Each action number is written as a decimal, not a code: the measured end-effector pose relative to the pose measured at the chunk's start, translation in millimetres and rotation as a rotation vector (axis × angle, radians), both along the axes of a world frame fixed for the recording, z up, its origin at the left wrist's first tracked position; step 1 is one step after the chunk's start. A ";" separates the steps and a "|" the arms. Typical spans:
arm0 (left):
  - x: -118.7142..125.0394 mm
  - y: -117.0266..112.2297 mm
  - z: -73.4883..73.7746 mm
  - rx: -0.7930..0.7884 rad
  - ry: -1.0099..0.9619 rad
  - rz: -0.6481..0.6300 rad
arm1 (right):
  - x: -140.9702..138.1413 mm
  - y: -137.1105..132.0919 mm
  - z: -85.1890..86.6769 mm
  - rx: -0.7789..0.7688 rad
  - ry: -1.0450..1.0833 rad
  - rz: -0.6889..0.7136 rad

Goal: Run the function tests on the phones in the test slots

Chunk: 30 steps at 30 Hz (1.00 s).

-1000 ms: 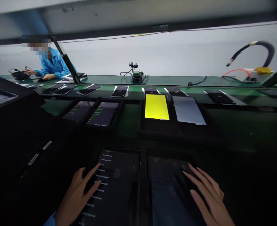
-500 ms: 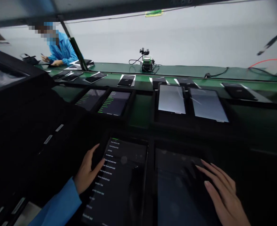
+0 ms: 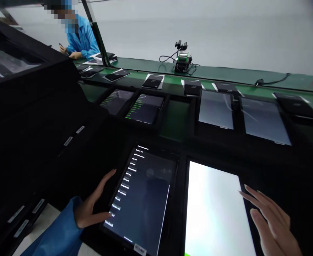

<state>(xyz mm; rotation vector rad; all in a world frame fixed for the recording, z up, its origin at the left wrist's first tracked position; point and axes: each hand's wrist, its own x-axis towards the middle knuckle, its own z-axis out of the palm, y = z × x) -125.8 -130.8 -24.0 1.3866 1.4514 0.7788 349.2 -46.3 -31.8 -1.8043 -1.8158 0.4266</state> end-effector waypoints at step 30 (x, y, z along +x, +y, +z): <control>8.8 -7.4 -2.2 -0.044 0.262 0.025 | 3.1 2.7 -3.3 0.033 0.050 0.037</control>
